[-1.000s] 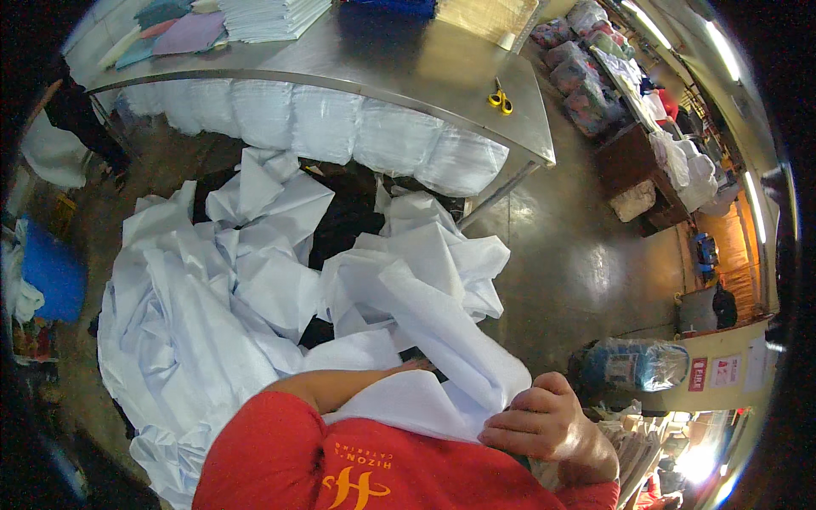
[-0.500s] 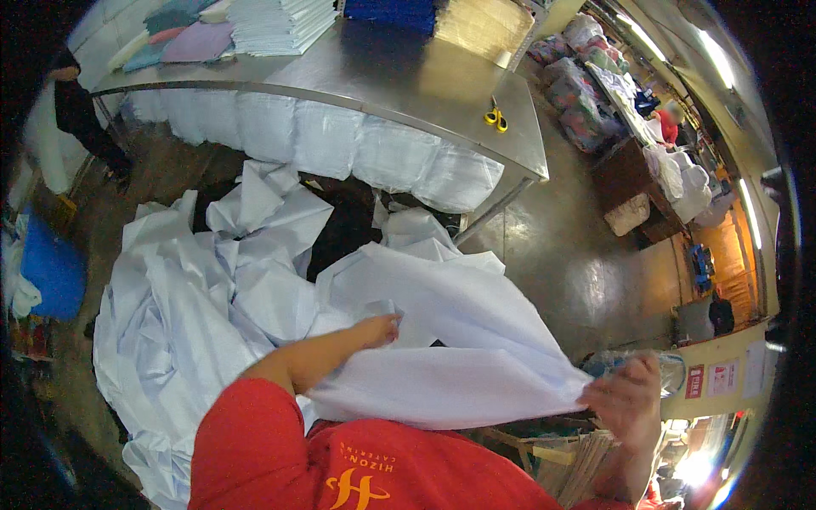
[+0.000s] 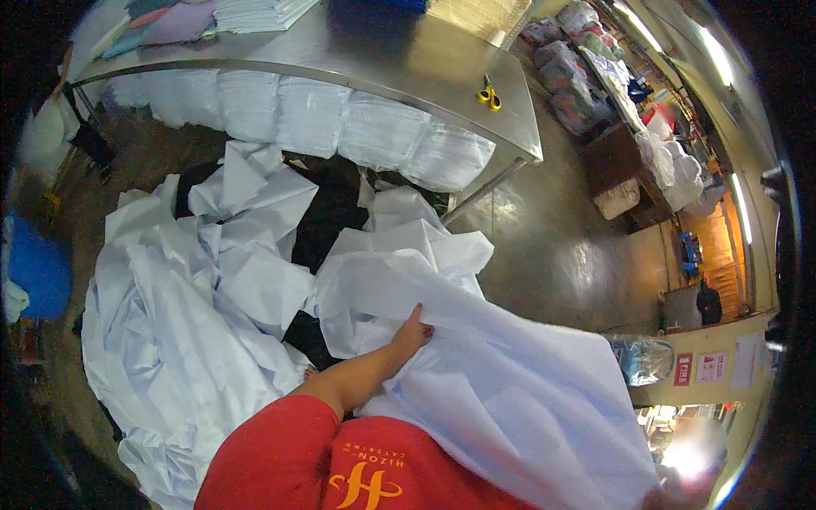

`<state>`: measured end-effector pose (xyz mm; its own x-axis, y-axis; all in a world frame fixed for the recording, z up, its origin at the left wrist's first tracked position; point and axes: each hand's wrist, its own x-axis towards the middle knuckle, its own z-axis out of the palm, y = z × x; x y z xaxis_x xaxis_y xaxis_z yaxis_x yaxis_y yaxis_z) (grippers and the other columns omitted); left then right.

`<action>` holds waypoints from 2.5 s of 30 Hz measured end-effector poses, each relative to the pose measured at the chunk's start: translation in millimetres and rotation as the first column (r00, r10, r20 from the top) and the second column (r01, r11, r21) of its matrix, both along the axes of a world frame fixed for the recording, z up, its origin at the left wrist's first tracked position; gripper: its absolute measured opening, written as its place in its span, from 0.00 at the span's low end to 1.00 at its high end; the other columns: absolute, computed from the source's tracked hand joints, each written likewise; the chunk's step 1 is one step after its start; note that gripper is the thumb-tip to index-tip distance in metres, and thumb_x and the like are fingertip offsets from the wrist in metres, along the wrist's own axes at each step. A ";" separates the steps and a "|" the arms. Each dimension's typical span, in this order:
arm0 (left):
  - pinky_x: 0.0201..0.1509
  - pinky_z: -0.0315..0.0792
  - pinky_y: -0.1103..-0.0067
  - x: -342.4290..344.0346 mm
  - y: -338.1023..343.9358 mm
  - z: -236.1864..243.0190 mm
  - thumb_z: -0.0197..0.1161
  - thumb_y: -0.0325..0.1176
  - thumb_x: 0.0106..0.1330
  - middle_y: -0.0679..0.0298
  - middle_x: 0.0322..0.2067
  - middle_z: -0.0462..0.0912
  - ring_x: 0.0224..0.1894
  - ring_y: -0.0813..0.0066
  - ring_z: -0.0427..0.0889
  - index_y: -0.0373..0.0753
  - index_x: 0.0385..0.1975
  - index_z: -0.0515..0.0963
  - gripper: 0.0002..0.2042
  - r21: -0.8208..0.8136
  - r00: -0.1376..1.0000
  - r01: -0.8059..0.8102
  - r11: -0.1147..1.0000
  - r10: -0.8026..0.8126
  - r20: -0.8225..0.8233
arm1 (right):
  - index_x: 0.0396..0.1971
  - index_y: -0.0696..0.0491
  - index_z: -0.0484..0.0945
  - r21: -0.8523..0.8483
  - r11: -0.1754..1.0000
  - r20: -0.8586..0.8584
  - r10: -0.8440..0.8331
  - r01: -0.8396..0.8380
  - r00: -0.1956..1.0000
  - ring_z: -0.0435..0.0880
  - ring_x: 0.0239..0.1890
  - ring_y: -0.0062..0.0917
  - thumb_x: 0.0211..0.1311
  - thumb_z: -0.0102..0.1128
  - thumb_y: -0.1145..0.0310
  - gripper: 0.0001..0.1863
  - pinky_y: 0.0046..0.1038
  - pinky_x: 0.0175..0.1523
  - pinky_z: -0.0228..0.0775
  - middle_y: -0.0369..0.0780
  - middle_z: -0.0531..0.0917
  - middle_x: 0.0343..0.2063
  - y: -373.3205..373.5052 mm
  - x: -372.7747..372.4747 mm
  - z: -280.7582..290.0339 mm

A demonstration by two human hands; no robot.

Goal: The person uses yellow-handled scissors to cut a large white fabric sheet on a metal table, then folds the cut piece and places it on a pile. The person repeats the cutting and folding process with additional fabric pieces.

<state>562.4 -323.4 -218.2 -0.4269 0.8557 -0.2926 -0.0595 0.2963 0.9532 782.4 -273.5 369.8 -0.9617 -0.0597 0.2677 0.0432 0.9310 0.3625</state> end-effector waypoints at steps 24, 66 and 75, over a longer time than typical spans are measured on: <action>0.54 0.68 0.70 -399.4 -180.4 307.7 0.53 0.24 0.62 0.57 0.44 0.78 0.46 0.58 0.76 0.33 0.31 0.76 0.05 0.787 -0.134 -0.165 0.595 0.777 -0.615 | 0.23 0.46 0.82 -0.324 0.758 -0.124 -0.627 0.566 0.769 0.81 0.37 0.31 0.42 0.65 0.73 0.06 0.32 0.45 0.71 0.33 0.85 0.32 145.4 51.3 -141.5; 0.43 0.71 0.77 -369.3 -255.2 345.3 0.60 0.23 0.58 0.59 0.30 0.79 0.34 0.67 0.78 0.32 0.29 0.78 0.02 0.562 0.062 -0.307 0.768 0.606 -0.793 | 0.29 0.51 0.84 -0.535 0.651 -0.208 -0.719 0.538 0.663 0.81 0.42 0.34 0.50 0.65 0.71 0.05 0.32 0.46 0.73 0.40 0.83 0.36 224.3 -24.4 -210.6; 0.43 0.70 0.78 -384.9 -274.7 322.0 0.61 0.23 0.59 0.62 0.29 0.80 0.34 0.70 0.77 0.33 0.30 0.79 0.03 0.564 0.106 -0.430 0.705 0.660 -0.743 | 0.31 0.58 0.84 -0.923 0.360 -0.155 -0.668 0.135 0.728 0.80 0.31 0.17 0.51 0.67 0.76 0.06 0.20 0.34 0.71 0.40 0.85 0.37 226.2 -7.0 -227.3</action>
<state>177.6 -598.0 103.8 -0.6758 0.2448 0.6953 0.7207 0.4173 0.5536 775.4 -47.3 142.5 -0.5276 0.7955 0.2981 0.4006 0.5424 -0.7385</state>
